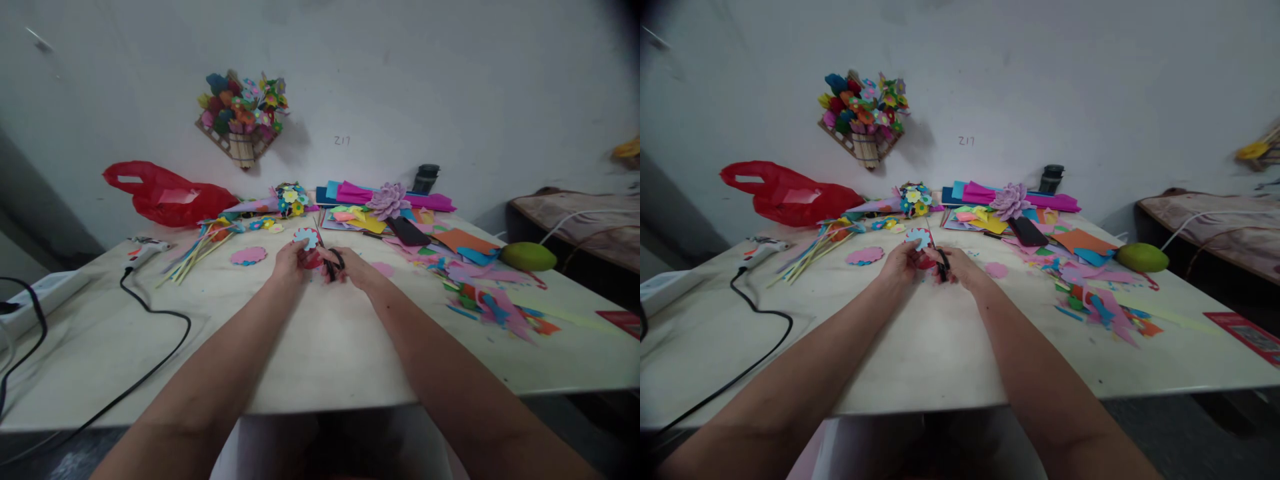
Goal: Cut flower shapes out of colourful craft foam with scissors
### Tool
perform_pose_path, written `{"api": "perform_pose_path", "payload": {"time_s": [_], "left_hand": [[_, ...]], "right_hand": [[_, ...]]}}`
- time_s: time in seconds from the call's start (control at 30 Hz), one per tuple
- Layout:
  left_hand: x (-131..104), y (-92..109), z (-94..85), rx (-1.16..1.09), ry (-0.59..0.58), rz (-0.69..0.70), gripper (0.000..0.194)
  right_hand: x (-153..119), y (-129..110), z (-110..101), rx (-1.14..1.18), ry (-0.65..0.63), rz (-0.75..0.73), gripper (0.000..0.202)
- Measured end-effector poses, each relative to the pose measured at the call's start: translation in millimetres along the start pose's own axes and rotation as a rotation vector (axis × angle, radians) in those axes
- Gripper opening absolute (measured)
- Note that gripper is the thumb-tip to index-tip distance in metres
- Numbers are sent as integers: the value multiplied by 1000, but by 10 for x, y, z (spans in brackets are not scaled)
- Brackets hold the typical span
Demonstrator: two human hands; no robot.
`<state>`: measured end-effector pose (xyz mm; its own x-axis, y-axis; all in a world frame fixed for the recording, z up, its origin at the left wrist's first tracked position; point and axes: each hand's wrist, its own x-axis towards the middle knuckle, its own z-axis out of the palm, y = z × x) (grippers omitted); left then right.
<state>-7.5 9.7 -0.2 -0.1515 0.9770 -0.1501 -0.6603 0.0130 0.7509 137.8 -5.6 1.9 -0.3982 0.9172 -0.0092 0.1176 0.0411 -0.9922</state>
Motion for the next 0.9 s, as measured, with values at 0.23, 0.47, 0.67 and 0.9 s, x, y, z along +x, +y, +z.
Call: {"api": "perform_pose_path", "payload": {"time_s": [0.23, 0.47, 0.67, 0.9], "left_hand": [[1, -13, 3, -13, 2, 3, 11], [2, -33, 6, -26, -7, 9, 11], [2, -37, 24, -30, 30, 0, 14], [-8, -32, 35, -55, 37, -18, 14]], "right_hand": [[25, 27, -15, 0, 1, 5, 39], [18, 11, 13, 7, 11, 3, 38], [24, 8, 25, 6, 26, 1, 36], [22, -2, 33, -27, 35, -13, 35]]}}
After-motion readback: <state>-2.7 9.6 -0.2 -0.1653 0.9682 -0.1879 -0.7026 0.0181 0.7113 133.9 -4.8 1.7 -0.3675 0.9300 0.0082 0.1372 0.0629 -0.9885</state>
